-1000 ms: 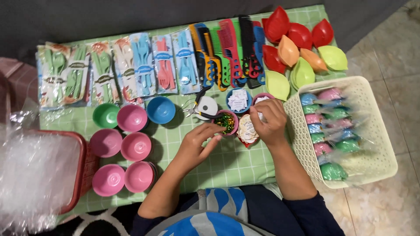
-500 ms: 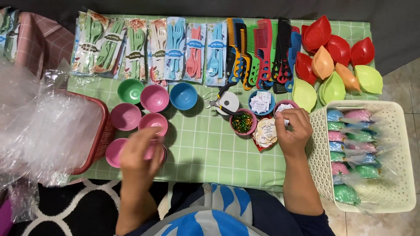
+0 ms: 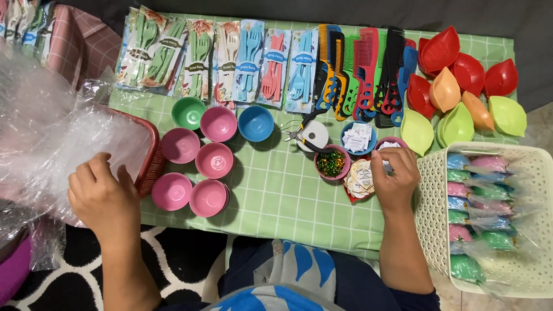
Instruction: The person wraps small plastic bowls individually in clear plastic film, places a small paper label inside each wrap, and secures the package with a twist tie. They repeat this process for a blue bowl, a green bowl, and a pink bowl, placing each finished package into a white basket.
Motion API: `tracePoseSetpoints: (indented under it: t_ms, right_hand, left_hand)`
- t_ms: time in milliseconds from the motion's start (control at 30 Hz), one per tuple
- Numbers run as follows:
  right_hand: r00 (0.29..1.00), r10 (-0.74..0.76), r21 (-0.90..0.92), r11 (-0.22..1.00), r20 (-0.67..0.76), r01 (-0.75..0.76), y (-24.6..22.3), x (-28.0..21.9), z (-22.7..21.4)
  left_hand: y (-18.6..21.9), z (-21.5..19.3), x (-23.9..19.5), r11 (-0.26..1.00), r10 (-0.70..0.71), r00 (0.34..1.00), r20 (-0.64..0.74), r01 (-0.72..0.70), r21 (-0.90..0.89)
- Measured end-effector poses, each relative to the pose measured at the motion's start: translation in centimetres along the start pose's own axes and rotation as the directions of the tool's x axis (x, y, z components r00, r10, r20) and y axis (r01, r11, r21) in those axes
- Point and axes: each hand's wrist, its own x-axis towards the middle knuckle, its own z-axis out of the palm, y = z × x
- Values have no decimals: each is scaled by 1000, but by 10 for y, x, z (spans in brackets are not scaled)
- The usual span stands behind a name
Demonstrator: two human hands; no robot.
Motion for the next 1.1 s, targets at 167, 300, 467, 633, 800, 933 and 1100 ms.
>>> tracePoseSetpoints:
  t_ms: [167, 300, 467, 633, 800, 933, 1100]
  right_hand:
    - [992, -40, -31, 999, 121, 44, -17, 8, 2]
    - [967, -97, -87, 989, 237, 121, -40, 23, 2]
    - [885, -214, -87, 958, 413, 272, -65, 42, 19]
    - [869, -347, 55, 935, 353, 351, -95, 66, 61]
    - [861, -416, 213, 906, 292, 365, -106, 74, 134]
    - [874, -403, 178, 913, 271, 366, -102, 70, 189]
    - [882, -344, 76, 938, 323, 338, -100, 66, 222]
  left_hand:
    - [-2, -2, -1, 1000, -21, 1000, 7, 21, -8]
    - [-8, 4, -7, 996, 9, 1000, -27, -7, 91]
    - [-6, -5, -7, 987, 0, 1000, 21, -3, 158]
    - [-10, -6, -11, 991, 23, 999, 33, -27, 132]
    - [-11, -25, -4, 989, 7, 1000, -20, -10, -145]
    - [-8, -30, 0, 911, -18, 995, -93, -22, -413]
    - [-4, -18, -8, 797, -186, 962, -202, 28, -604]
